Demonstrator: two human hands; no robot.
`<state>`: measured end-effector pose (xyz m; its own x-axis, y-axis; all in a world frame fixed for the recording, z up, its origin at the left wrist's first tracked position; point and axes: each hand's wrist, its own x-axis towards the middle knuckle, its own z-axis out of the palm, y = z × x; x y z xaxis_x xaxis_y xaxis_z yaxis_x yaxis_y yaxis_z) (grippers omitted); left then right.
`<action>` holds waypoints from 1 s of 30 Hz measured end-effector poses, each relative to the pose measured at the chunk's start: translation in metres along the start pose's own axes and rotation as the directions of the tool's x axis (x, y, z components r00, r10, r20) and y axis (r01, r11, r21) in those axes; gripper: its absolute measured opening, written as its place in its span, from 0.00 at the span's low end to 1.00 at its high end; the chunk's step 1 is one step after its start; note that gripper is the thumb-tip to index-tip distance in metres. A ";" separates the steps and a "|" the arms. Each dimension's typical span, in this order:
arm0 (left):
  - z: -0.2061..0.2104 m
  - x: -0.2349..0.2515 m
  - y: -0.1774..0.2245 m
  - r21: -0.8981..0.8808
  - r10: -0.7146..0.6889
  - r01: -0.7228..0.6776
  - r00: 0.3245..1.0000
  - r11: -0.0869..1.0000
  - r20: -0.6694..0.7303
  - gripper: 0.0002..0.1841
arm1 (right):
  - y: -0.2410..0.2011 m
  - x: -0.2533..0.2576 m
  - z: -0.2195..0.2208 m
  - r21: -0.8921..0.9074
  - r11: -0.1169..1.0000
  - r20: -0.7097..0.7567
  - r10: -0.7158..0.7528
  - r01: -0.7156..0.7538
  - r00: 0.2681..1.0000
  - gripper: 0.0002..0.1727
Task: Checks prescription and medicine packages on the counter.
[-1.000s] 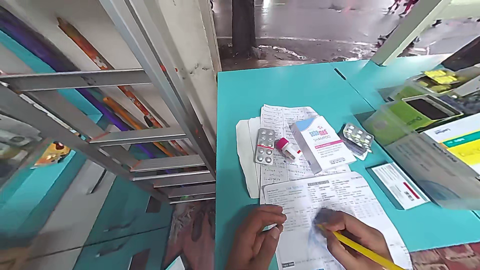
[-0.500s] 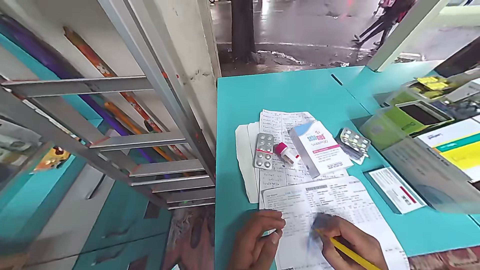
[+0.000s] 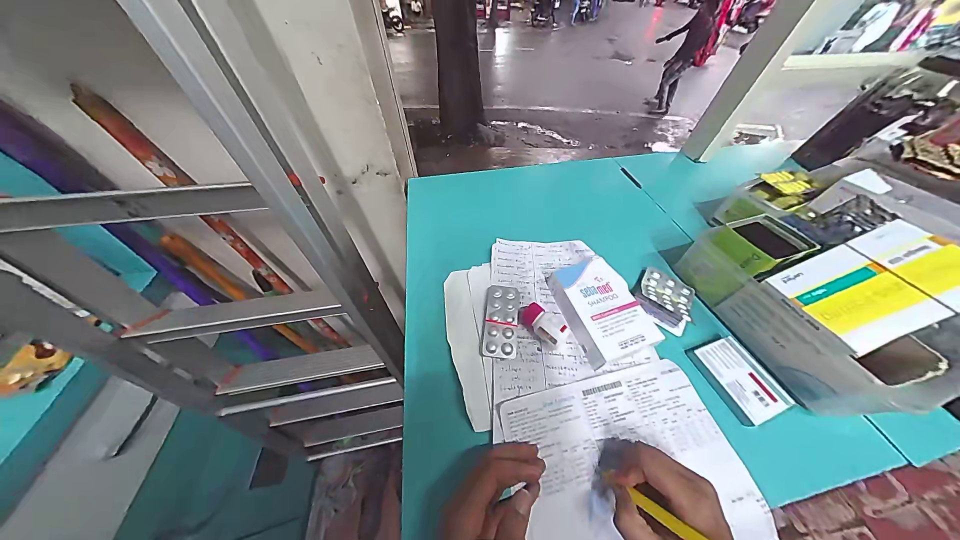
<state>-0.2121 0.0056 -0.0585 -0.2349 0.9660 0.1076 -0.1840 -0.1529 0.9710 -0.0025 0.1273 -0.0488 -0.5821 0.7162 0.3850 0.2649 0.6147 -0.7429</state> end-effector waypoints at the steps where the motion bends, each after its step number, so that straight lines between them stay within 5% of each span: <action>1: 0.000 0.000 0.000 0.000 0.001 -0.001 1.000 1.000 -0.003 0.11 | 0.000 0.000 0.000 0.001 1.000 0.005 -0.002 0.002 1.000 0.05; 13: 0.001 0.000 -0.002 0.006 0.027 -0.027 1.000 1.000 -0.013 0.11 | 0.002 -0.004 0.003 -0.043 0.999 -0.047 -0.010 0.008 0.999 0.06; 22: -0.004 0.002 0.018 0.178 0.043 -0.058 0.995 0.982 0.085 0.14 | 0.013 -0.005 -0.002 0.256 0.966 -0.080 0.061 -0.039 0.995 0.03; 27: -0.032 0.067 0.042 0.600 0.302 -0.250 0.953 0.760 0.016 0.15 | 0.014 -0.004 -0.003 0.317 0.947 -0.052 0.070 -0.051 0.996 0.04; 30: -0.036 0.123 0.053 0.842 0.095 -0.034 0.995 0.538 -0.020 0.28 | 0.015 -0.004 -0.001 0.312 0.949 -0.061 0.065 -0.043 0.996 0.04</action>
<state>-0.2850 0.1090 -0.0010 -0.2708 0.9426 0.1952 0.7130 0.0601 0.6986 0.0050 0.1336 -0.0607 -0.5155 0.7737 0.3683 0.0367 0.4493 -0.8926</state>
